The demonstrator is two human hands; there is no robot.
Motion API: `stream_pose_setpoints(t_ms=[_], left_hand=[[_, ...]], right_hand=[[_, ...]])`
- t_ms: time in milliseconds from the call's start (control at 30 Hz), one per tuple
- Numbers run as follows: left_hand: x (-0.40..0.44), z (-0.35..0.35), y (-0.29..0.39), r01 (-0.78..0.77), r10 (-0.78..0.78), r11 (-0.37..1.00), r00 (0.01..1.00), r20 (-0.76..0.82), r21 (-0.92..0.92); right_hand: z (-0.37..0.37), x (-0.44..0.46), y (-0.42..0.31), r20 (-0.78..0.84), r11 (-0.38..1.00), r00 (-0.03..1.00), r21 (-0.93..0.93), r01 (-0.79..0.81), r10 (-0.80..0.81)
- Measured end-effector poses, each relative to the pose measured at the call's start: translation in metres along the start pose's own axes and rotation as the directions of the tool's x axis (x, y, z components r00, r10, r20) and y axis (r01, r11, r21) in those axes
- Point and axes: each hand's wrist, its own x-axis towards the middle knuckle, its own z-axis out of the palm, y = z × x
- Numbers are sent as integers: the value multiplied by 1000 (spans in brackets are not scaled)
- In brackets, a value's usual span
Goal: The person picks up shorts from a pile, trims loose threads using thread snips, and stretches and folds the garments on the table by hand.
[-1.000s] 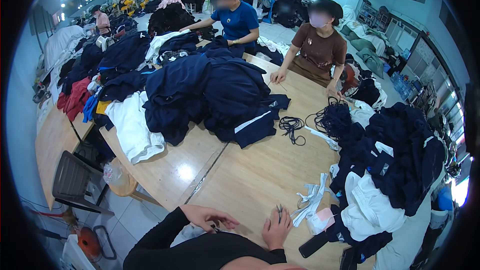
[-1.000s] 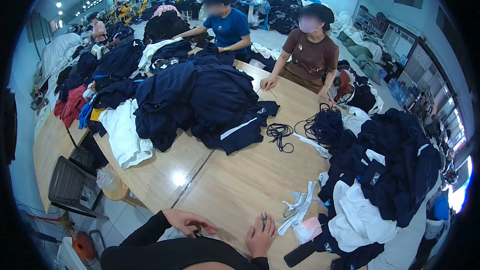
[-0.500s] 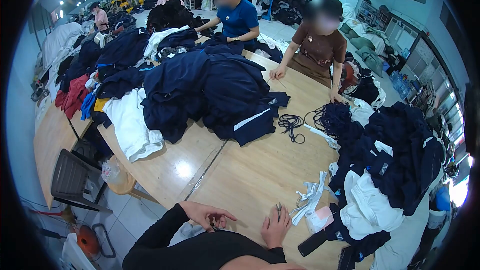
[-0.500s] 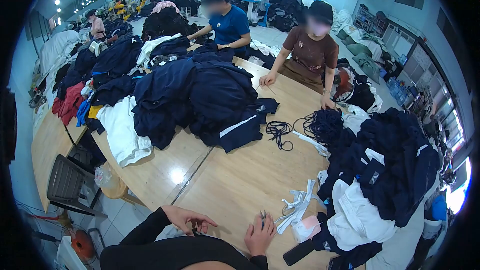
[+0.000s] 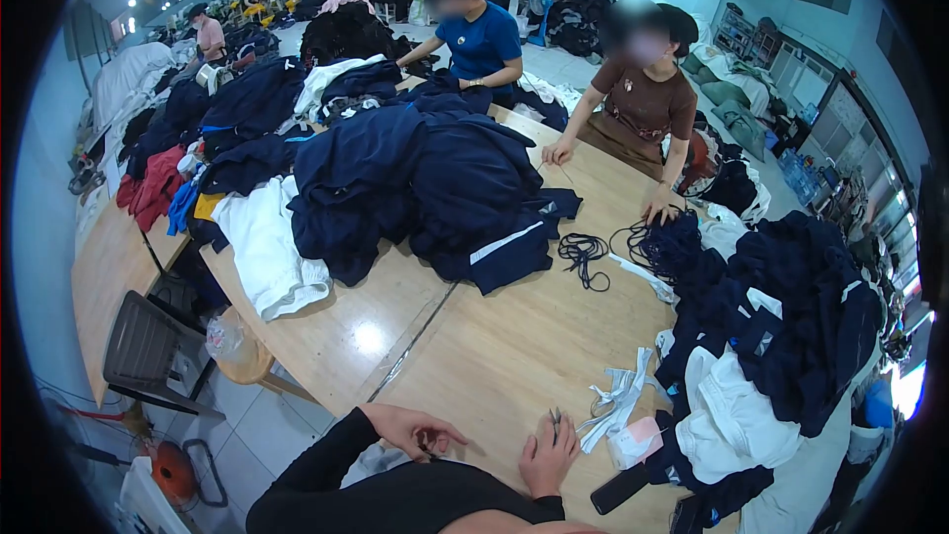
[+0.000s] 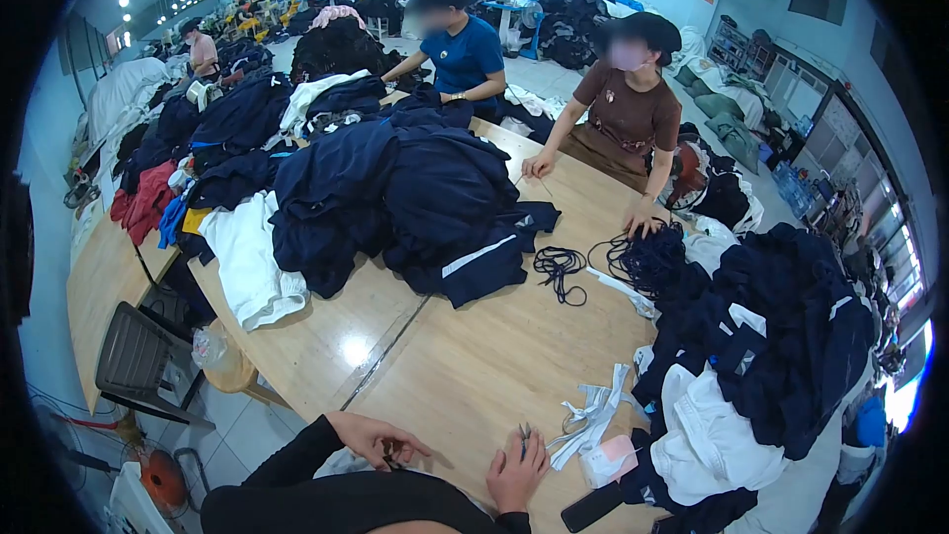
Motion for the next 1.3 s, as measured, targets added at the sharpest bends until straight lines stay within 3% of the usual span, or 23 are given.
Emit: stream_pose_setpoints(t_ms=[33, 133, 233, 333, 433, 533, 633, 733, 833, 933, 1133, 1233, 1300], left_hand=[[-1, 0, -2, -75, 72, 989, 997, -30, -129], [1, 1, -2, -52, 50, 992, 999, -21, -118], [5, 0, -18, 121, -122, 983, 993, 2, -142], [8, 0, -44, 109, -114, 963, 993, 7, 246], [-8, -1, -16, 31, -31, 1000, 999, -13, -3], [-14, -3, 4, -32, 32, 999, 998, -58, 10], [-9, -1, -4, 149, -146, 985, 988, -52, 83], [-4, 2, -21, 80, -53, 970, 991, -120, 231], [-4, 1, -16, 76, -64, 961, 997, -53, 265], [-26, -2, 34, 83, -74, 991, 993, -89, 107], [-18, -3, 9, 80, -81, 997, 995, -63, -16], [-7, 8, 14, 267, -234, 863, 964, -129, 429], [-8, 12, 6, 194, -184, 948, 981, -59, 254]], right_hand=[[0, 0, -1, -3, 1000, 1000, 5, -3, 3], [-1, -2, 0, -3, 1000, 1000, 1, -1, 1], [-1, -3, 2, 5, 1000, 1000, -2, 7, -7], [1, -4, 0, 7, 1000, 1000, 4, 0, 0], [3, -1, 2, 2, 1000, 1000, 0, -2, 2], [2, -4, 3, -1, 1000, 1000, -6, 0, 0], [0, -4, 1, -6, 1000, 1000, -1, 6, -6], [0, -2, 1, -7, 1000, 1000, -6, 4, -4], [-1, -5, 2, 2, 1000, 1000, -12, 3, -3], [1, -2, 0, -7, 1000, 1000, -7, 4, -4], [-1, -3, 1, -4, 1000, 1000, -10, 13, -13], [-1, -1, 0, -8, 1000, 1000, -7, 13, -13], [-1, -3, 1, -3, 1000, 1000, -9, 12, -12]])
